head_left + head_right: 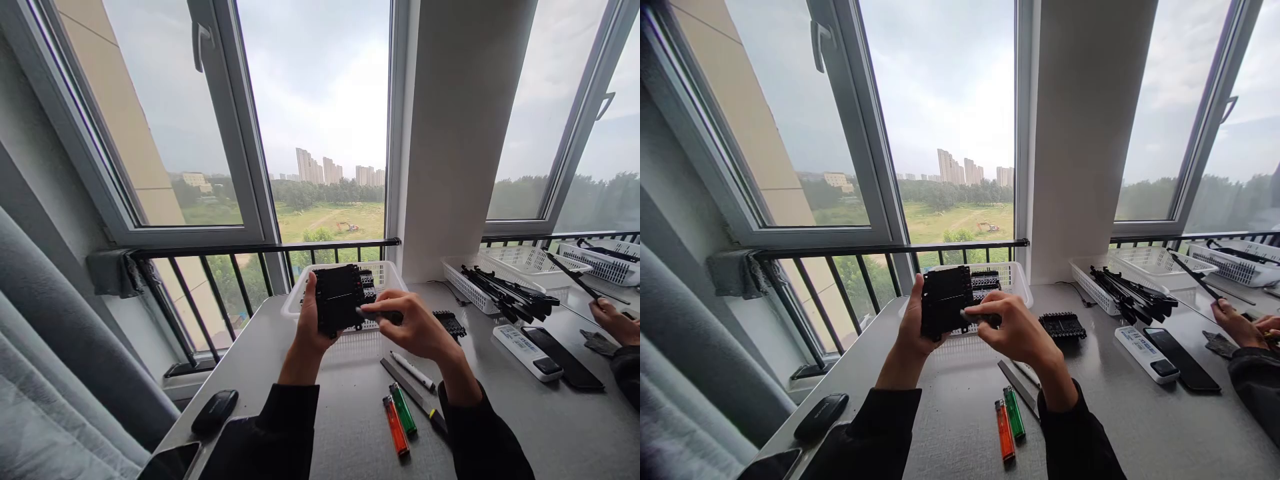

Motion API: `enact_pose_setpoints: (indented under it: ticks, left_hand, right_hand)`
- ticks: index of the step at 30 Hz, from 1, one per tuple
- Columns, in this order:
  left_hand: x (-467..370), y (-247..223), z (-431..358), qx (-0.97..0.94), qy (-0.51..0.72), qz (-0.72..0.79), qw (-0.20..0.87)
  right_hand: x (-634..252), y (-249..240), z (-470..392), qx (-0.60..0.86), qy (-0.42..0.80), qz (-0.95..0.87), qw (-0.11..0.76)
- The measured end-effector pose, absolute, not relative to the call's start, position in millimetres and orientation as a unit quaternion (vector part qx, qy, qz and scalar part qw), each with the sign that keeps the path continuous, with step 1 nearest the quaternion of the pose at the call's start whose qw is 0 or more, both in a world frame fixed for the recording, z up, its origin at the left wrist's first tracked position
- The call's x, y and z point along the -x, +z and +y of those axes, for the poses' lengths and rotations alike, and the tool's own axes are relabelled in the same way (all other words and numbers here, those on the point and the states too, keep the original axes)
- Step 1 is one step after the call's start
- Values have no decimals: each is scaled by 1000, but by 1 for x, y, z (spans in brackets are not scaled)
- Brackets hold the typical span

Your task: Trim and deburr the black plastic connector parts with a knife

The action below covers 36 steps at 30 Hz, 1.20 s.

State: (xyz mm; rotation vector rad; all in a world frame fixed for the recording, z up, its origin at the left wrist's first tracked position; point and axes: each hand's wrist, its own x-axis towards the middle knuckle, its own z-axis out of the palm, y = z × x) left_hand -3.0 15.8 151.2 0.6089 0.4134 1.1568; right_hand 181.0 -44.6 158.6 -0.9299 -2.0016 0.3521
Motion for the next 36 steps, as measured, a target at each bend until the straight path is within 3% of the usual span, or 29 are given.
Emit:
enact_pose_setpoints:
  ticks: [4, 12, 27, 36]
  left_hand:
    - [-9, 148, 11, -307, 497, 227, 779]
    - [-31, 145, 1, -310, 483, 255, 778]
    - [-27, 141, 11, -292, 514, 210, 779]
    - [-33, 140, 3, -314, 495, 266, 765]
  right_hand:
    - [-173, 154, -35, 422, 54, -735, 528]
    - [-158, 137, -25, 547, -95, -699, 450]
    - [-160, 143, -33, 531, 23, -755, 384]
    - [-160, 148, -31, 593, -62, -699, 396]
